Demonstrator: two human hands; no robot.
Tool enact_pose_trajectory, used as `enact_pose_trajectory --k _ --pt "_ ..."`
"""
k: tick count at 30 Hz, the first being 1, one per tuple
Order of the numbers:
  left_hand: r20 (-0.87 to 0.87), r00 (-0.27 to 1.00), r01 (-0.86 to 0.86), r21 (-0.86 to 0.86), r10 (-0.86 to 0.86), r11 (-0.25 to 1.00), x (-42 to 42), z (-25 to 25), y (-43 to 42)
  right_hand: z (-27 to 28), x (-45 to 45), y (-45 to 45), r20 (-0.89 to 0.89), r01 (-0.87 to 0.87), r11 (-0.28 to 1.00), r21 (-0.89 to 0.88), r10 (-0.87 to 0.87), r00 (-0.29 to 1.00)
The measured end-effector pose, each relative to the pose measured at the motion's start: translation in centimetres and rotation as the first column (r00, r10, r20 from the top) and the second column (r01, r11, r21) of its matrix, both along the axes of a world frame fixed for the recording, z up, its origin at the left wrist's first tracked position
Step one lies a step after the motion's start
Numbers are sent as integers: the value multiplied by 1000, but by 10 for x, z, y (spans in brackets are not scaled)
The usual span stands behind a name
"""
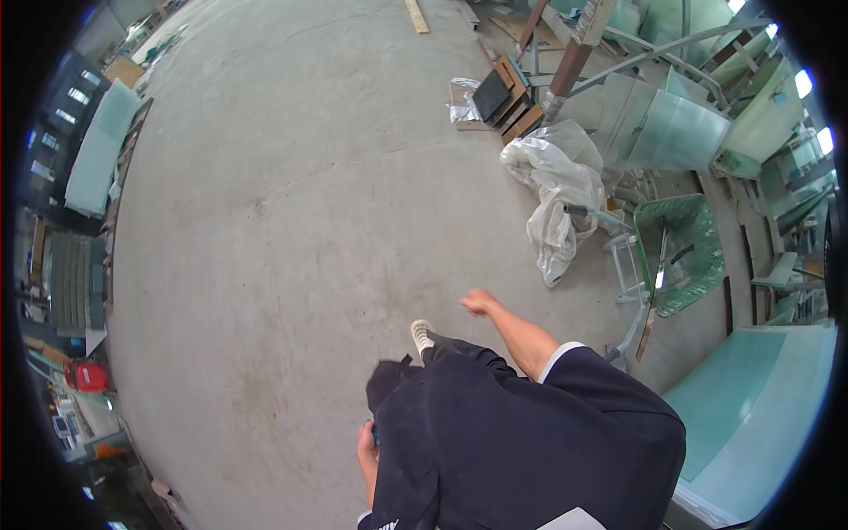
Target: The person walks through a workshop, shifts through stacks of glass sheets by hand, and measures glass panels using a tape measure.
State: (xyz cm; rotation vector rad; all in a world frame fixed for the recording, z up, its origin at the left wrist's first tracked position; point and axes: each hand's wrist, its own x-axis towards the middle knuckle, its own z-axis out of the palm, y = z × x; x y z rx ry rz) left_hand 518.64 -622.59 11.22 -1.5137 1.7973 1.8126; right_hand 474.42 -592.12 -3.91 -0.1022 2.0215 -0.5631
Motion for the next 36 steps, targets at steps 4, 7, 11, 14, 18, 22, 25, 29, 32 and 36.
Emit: enact_pose_trajectory --k 4,7,11,14,18,22,25,29,32,36 --pt "-22 996 87 66 -86 994 -103 0 -50 71 -121 -124 -79 274 878 -391 -329 941" --pt "-34 987 158 117 -155 981 -185 -8 -99 92 -198 -167 -177 253 848 -466 -370 912" --pt "-7 969 244 187 -247 952 -304 -47 -185 74 -296 -171 -248 257 868 -425 -385 889" --pt "415 902 -37 349 -119 936 -392 -139 -267 32 -330 -122 -143 446 886 -124 -461 876" --pt "392 907 37 291 -155 956 -566 -138 -331 40 -355 -65 18 585 786 200 -600 800" --pt "304 837 457 67 -454 887 -767 -141 -390 82 -390 -79 44 890 450 70 -893 448" --pt "283 811 562 -135 -512 816 -910 -152 -418 71 -429 -75 130 959 280 40 -953 273" --pt "225 827 557 -203 -515 806 -1080 -125 -392 34 -483 -67 210 989 77 130 -976 48" --pt "261 820 544 -80 -510 835 -1178 -94 -336 -9 -553 -30 267 980 -13 199 -961 -67" --pt "277 725 615 152 -631 774 -1277 -68 -258 0 -685 3 193 996 55 67 -980 41"
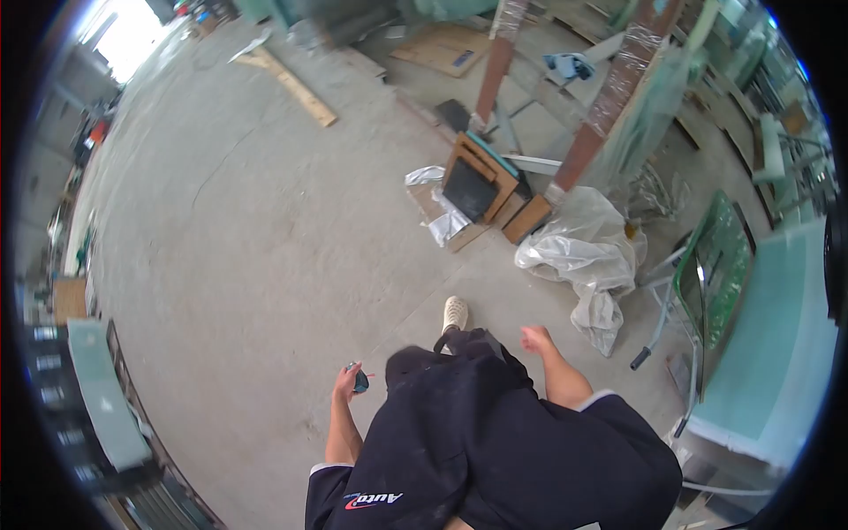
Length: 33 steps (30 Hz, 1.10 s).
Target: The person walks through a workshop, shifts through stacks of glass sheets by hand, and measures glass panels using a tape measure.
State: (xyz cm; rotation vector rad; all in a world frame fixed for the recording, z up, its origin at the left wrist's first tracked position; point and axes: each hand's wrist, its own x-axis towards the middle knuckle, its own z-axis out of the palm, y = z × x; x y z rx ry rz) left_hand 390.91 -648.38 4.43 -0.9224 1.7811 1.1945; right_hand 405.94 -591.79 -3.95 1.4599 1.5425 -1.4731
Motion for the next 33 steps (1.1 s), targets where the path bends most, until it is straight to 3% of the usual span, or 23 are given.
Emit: enact_pose_trajectory --k 1,2,4,7,9,12,14,18,20,22,23,26,30,33 --pt "31 998 58 68 -61 996 -22 -7 9 5 -43 15 18 -283 958 55 282 959" --pt "43 995 84 75 -88 994 -40 -7 22 16 -83 24 -7 -393 910 131 398 918" --pt "124 981 143 53 -149 988 -85 -9 53 15 -169 45 -120 -337 930 148 355 927" --pt "117 966 230 20 -231 973 -150 -23 92 63 -284 53 -412 -14 990 139 71 908" --pt "133 949 284 43 -288 958 -187 -33 110 72 -339 61 -527 -13 991 134 82 846" --pt "113 940 319 48 -322 947 -250 -46 138 55 -394 74 -477 -52 969 241 165 863" --pt "139 934 324 59 -329 944 -298 -55 152 31 -413 86 -457 10 976 216 93 885" --pt "158 891 437 -48 -425 898 -398 -70 161 10 -430 109 -183 84 963 255 -37 982" --pt "200 888 431 -44 -415 901 -452 -83 157 -7 -448 125 -16 -29 902 431 40 999" --pt "-3 774 621 -191 -633 760 -505 -100 153 0 -497 142 49 -88 893 440 74 996" --pt "-24 770 616 -229 -637 753 -537 -76 168 1 -519 152 97 -137 880 454 104 990" --pt "-86 893 423 -175 -442 889 -610 -44 196 -6 -601 182 66 -177 810 559 169 983" --pt "-56 934 348 -67 -352 935 -663 -62 212 -85 -690 223 -20 -246 648 721 375 927" --pt "-6 865 485 -240 -501 841 -665 -76 231 -143 -734 251 97 -372 505 779 489 867"
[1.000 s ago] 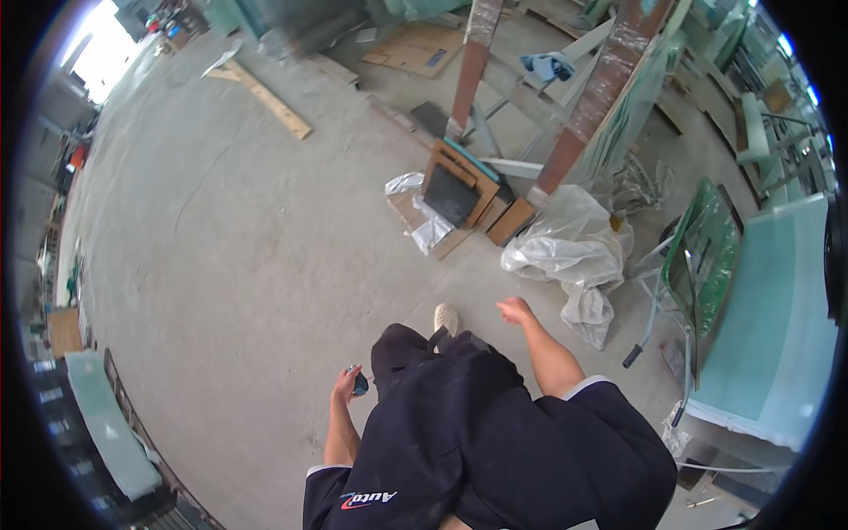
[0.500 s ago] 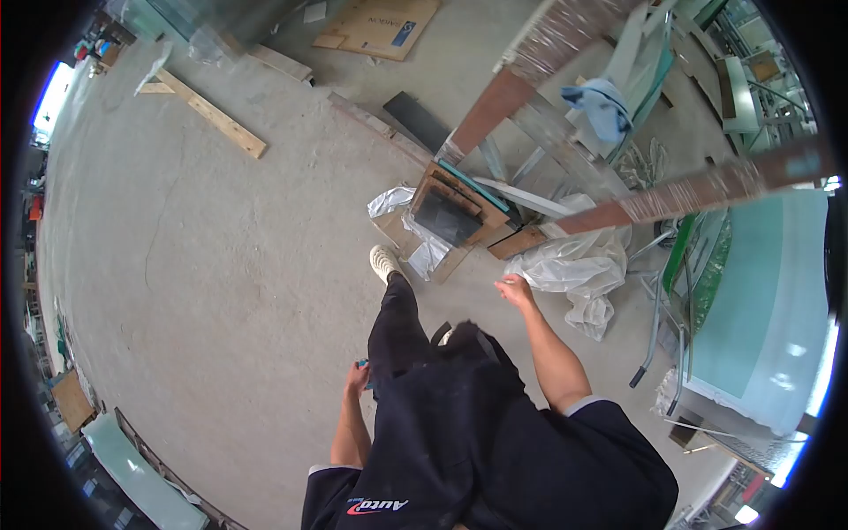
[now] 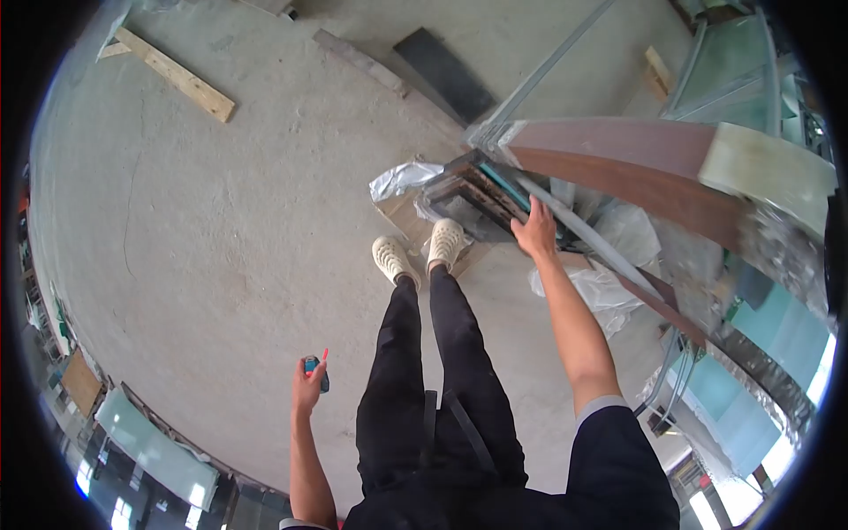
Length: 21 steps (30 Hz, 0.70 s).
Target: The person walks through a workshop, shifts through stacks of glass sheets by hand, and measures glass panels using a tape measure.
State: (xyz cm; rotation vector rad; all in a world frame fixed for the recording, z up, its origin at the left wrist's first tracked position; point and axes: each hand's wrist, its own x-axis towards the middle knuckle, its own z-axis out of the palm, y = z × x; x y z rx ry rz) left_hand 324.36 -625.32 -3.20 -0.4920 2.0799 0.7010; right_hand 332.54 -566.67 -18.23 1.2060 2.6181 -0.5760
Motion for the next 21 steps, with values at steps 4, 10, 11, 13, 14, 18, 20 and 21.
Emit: enact_pose_trajectory --k 4,10,11,13,14,18,20,21 --pt "170 974 164 -70 -151 984 26 -23 20 -64 -18 15 101 42 996 -78 -34 994" --pt "280 933 250 -49 -227 967 45 -44 64 -73 -23 15 -5 24 998 52 -24 1000" --pt "292 930 247 -52 -222 968 43 -50 69 -74 -22 15 -7 32 998 61 -32 999" --pt "317 923 242 -44 -216 969 38 -61 79 -73 -22 11 -1 34 998 56 -34 999" --pt "302 930 231 -41 -208 972 32 -63 86 -71 -23 8 -7 41 998 56 -40 999" --pt "235 961 152 -15 -144 988 10 -72 105 -60 -18 -16 -20 17 999 50 -16 1000" --pt "239 967 94 -9 -89 996 0 -73 110 -57 -16 -27 -39 9 998 57 -7 999" --pt "238 967 91 -10 -86 996 -4 -74 111 -56 -15 -33 -49 -2 997 82 6 999"
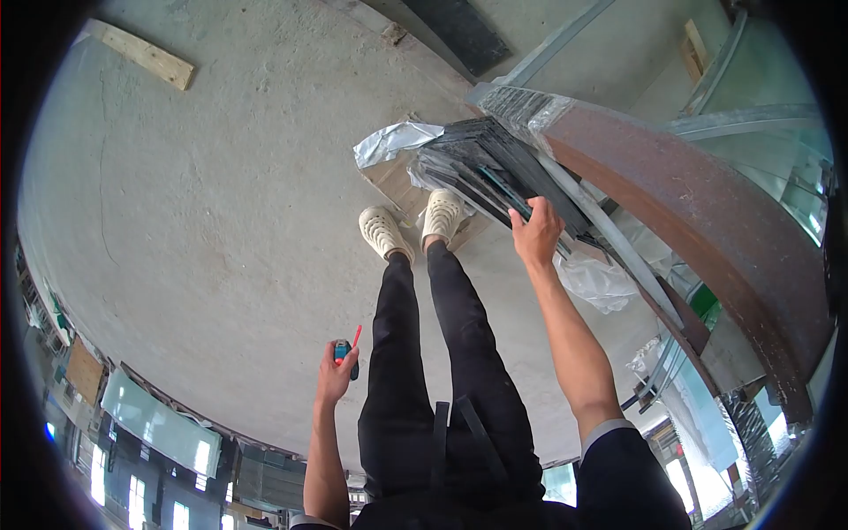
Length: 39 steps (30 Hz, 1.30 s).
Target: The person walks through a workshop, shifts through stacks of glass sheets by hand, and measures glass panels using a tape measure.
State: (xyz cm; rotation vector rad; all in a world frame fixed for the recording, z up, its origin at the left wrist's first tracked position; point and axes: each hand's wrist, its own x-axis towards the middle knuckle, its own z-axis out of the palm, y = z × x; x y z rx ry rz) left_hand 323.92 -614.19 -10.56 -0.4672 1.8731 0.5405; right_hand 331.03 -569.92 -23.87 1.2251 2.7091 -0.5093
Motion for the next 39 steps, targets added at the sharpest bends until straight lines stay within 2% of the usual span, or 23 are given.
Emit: enact_pose_trajectory --k 2,6,16,24,30,33,35,39 --pt "-6 999 -41 29 41 999 -6 -1 1 2 2 -8 2 -23 1000 13 23 1000" --pt "-36 999 -18 34 20 999 -1 -11 -9 3 5 -18 25 -48 998 48 46 999" --pt "45 987 154 4 -154 988 4 -25 -31 6 9 -49 45 -9 998 58 7 999" --pt "-22 994 105 17 -105 994 -23 -23 -27 8 9 -55 15 13 997 71 -14 1000" --pt "1 994 111 25 -112 993 -31 -23 -33 8 9 -60 -4 52 996 68 -51 999" --pt "-12 993 120 30 -119 992 -30 -29 -38 6 10 -63 42 61 996 63 -63 997" --pt "58 995 73 62 -77 995 -26 -33 -50 1 15 -65 -39 59 992 109 -55 998" --pt "-5 989 149 55 -149 987 -24 -29 -40 3 14 -68 0 101 986 134 -102 995"
